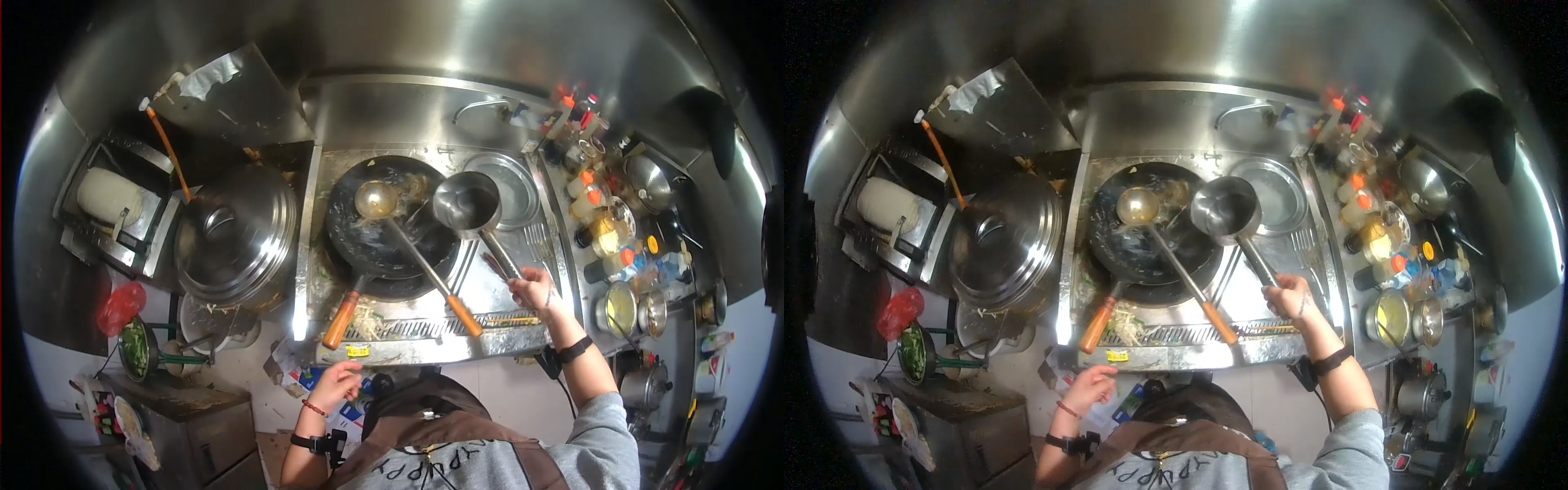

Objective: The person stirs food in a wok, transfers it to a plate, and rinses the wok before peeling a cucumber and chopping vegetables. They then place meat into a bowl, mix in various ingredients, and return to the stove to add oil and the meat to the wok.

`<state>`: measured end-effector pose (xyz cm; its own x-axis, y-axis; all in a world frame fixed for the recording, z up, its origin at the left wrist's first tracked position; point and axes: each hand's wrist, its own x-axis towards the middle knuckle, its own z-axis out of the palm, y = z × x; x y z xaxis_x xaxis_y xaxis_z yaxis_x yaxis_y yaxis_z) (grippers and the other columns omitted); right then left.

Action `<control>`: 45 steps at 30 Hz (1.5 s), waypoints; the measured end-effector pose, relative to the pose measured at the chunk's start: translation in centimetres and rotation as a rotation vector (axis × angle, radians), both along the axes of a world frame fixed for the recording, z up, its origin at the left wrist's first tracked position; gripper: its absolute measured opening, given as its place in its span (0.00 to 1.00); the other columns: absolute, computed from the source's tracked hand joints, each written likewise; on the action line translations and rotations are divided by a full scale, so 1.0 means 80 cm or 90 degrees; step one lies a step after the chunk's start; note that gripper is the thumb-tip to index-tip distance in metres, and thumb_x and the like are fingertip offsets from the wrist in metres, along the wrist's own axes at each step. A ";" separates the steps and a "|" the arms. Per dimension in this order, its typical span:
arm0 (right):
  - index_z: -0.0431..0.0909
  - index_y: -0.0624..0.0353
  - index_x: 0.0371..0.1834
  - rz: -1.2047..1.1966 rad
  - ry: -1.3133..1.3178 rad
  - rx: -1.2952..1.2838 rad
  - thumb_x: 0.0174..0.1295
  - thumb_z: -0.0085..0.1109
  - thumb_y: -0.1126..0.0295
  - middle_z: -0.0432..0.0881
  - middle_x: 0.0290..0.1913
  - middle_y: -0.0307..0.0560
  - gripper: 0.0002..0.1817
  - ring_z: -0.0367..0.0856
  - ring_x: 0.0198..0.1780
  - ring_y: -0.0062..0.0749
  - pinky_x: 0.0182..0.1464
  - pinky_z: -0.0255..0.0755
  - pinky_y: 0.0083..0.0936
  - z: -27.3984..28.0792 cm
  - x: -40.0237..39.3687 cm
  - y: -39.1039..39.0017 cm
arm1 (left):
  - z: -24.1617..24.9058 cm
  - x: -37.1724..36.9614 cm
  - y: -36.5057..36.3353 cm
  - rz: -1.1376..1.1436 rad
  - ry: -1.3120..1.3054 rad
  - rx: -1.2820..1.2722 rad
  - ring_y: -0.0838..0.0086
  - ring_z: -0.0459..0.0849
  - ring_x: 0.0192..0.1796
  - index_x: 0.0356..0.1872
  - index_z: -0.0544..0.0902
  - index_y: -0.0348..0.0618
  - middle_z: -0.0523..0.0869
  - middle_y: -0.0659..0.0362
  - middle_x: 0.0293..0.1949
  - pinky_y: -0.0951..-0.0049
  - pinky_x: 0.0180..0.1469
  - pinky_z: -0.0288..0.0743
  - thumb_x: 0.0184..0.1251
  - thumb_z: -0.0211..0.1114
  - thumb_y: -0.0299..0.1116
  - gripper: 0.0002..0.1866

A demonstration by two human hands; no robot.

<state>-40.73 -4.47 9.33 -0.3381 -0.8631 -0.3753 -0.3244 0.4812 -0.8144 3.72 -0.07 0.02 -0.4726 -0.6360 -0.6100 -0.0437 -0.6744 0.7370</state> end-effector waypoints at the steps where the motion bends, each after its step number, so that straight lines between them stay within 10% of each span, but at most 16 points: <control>1: 0.75 0.69 0.35 -0.056 -0.157 0.000 0.51 0.58 0.74 0.78 0.23 0.46 0.10 0.73 0.17 0.24 0.19 0.66 0.20 -0.002 -0.017 -0.003 | 0.004 -0.017 -0.003 -0.042 0.017 0.005 0.80 0.78 0.26 0.52 0.71 0.38 0.79 0.59 0.29 0.82 0.27 0.72 0.63 0.59 0.28 0.17; 4: 0.74 0.67 0.33 -0.103 -0.326 -0.015 0.53 0.58 0.74 0.77 0.23 0.44 0.08 0.73 0.18 0.24 0.18 0.65 0.19 -0.010 -0.072 -0.015 | 0.020 -0.081 -0.015 -0.129 0.044 0.062 0.78 0.80 0.30 0.54 0.70 0.39 0.81 0.56 0.33 0.79 0.32 0.76 0.64 0.59 0.29 0.18; 7: 0.73 0.68 0.32 -0.229 -0.031 -0.047 0.54 0.58 0.72 0.76 0.23 0.44 0.09 0.74 0.20 0.27 0.21 0.67 0.23 -0.027 -0.116 -0.043 | 0.004 -0.145 -0.023 -0.136 0.117 0.089 0.70 0.82 0.43 0.57 0.68 0.38 0.79 0.52 0.44 0.73 0.46 0.78 0.66 0.56 0.29 0.19; 8: 0.74 0.73 0.47 -0.083 0.052 -0.002 0.48 0.63 0.67 0.81 0.32 0.52 0.25 0.78 0.24 0.27 0.22 0.70 0.24 -0.060 -0.169 -0.055 | 0.001 -0.169 -0.025 -0.115 0.165 0.101 0.68 0.81 0.48 0.58 0.67 0.37 0.77 0.51 0.48 0.71 0.51 0.76 0.67 0.55 0.29 0.19; 9: 0.77 0.69 0.34 -0.092 0.222 -0.033 0.50 0.61 0.70 0.80 0.26 0.49 0.13 0.79 0.26 0.32 0.27 0.71 0.28 -0.064 -0.176 -0.063 | -0.001 -0.193 -0.026 -0.091 0.194 0.136 0.66 0.78 0.52 0.59 0.65 0.36 0.75 0.50 0.51 0.69 0.55 0.74 0.68 0.54 0.28 0.20; 13: 0.71 0.60 0.55 0.025 0.597 0.032 0.46 0.65 0.68 0.80 0.46 0.57 0.29 0.79 0.48 0.47 0.51 0.72 0.33 -0.131 -0.254 -0.079 | -0.036 -0.263 -0.019 0.077 0.331 0.296 0.65 0.71 0.61 0.63 0.61 0.39 0.72 0.53 0.58 0.62 0.62 0.66 0.70 0.51 0.28 0.22; 16: 0.70 0.52 0.59 0.050 0.621 0.153 0.54 0.58 0.67 0.80 0.48 0.54 0.26 0.79 0.47 0.42 0.50 0.72 0.33 -0.146 -0.279 -0.095 | -0.020 -0.278 -0.021 0.102 0.481 0.314 0.59 0.74 0.59 0.57 0.68 0.40 0.75 0.49 0.55 0.60 0.60 0.68 0.70 0.51 0.29 0.16; 17: 0.69 0.58 0.59 -0.142 0.166 -0.021 0.60 0.52 0.68 0.80 0.48 0.53 0.22 0.78 0.48 0.38 0.54 0.69 0.30 -0.230 -0.377 -0.097 | -0.036 -0.279 -0.015 0.119 0.546 0.276 0.59 0.75 0.57 0.55 0.69 0.40 0.77 0.48 0.53 0.60 0.59 0.69 0.70 0.51 0.30 0.15; 18: 0.69 0.58 0.59 -0.099 0.254 -0.045 0.59 0.52 0.68 0.80 0.48 0.53 0.23 0.78 0.48 0.38 0.54 0.69 0.30 -0.238 -0.390 -0.102 | -0.016 -0.271 -0.017 0.130 0.513 0.254 0.60 0.77 0.55 0.54 0.69 0.40 0.78 0.49 0.51 0.59 0.56 0.71 0.70 0.51 0.33 0.14; 21: 0.68 0.59 0.60 0.005 0.573 -0.084 0.59 0.53 0.68 0.79 0.49 0.53 0.23 0.77 0.50 0.38 0.54 0.69 0.30 -0.147 -0.270 -0.110 | 0.022 -0.236 -0.020 0.187 0.436 0.184 0.61 0.81 0.49 0.50 0.69 0.42 0.80 0.49 0.48 0.60 0.49 0.75 0.72 0.48 0.39 0.14; 30: 0.64 0.63 0.61 0.255 0.387 -0.164 0.58 0.55 0.70 0.75 0.54 0.54 0.26 0.75 0.53 0.38 0.56 0.68 0.29 -0.083 -0.082 -0.130 | 0.024 -0.178 -0.046 0.383 0.429 0.078 0.73 0.83 0.37 0.47 0.74 0.38 0.83 0.53 0.38 0.71 0.34 0.80 0.67 0.55 0.37 0.14; 32: 0.64 0.64 0.61 0.300 0.346 -0.159 0.58 0.56 0.70 0.75 0.54 0.54 0.27 0.75 0.54 0.38 0.56 0.67 0.29 -0.077 -0.054 -0.130 | 0.023 -0.176 -0.054 0.492 0.316 0.063 0.77 0.79 0.30 0.44 0.72 0.37 0.81 0.58 0.32 0.77 0.25 0.74 0.66 0.55 0.34 0.12; 37: 0.62 0.66 0.62 0.361 0.294 -0.142 0.58 0.57 0.71 0.73 0.57 0.54 0.29 0.73 0.56 0.38 0.57 0.67 0.29 -0.056 -0.019 -0.114 | 0.052 -0.128 -0.009 0.216 -0.218 -0.213 0.80 0.69 0.21 0.34 0.68 0.39 0.70 0.63 0.21 0.74 0.21 0.64 0.68 0.51 0.34 0.08; 43: 0.60 0.68 0.63 0.421 0.066 -0.171 0.57 0.58 0.72 0.71 0.60 0.54 0.31 0.72 0.58 0.38 0.58 0.66 0.28 -0.055 -0.063 -0.123 | 0.070 -0.156 0.010 0.296 0.417 0.166 0.76 0.77 0.23 0.45 0.69 0.39 0.75 0.59 0.27 0.70 0.20 0.76 0.62 0.54 0.28 0.11; 44: 0.59 0.69 0.64 0.449 0.100 -0.196 0.57 0.59 0.72 0.70 0.60 0.54 0.31 0.72 0.58 0.38 0.58 0.66 0.28 -0.052 -0.063 -0.134 | 0.078 -0.157 0.008 0.308 0.444 0.190 0.77 0.77 0.25 0.41 0.72 0.42 0.75 0.62 0.26 0.71 0.22 0.75 0.63 0.56 0.31 0.08; 45: 0.62 0.64 0.63 0.471 0.484 -0.206 0.57 0.58 0.68 0.72 0.58 0.56 0.30 0.75 0.55 0.42 0.56 0.69 0.31 -0.023 -0.008 -0.144 | 0.068 -0.163 0.006 0.372 0.487 0.243 0.72 0.79 0.23 0.35 0.74 0.38 0.80 0.54 0.26 0.73 0.22 0.73 0.65 0.52 0.32 0.08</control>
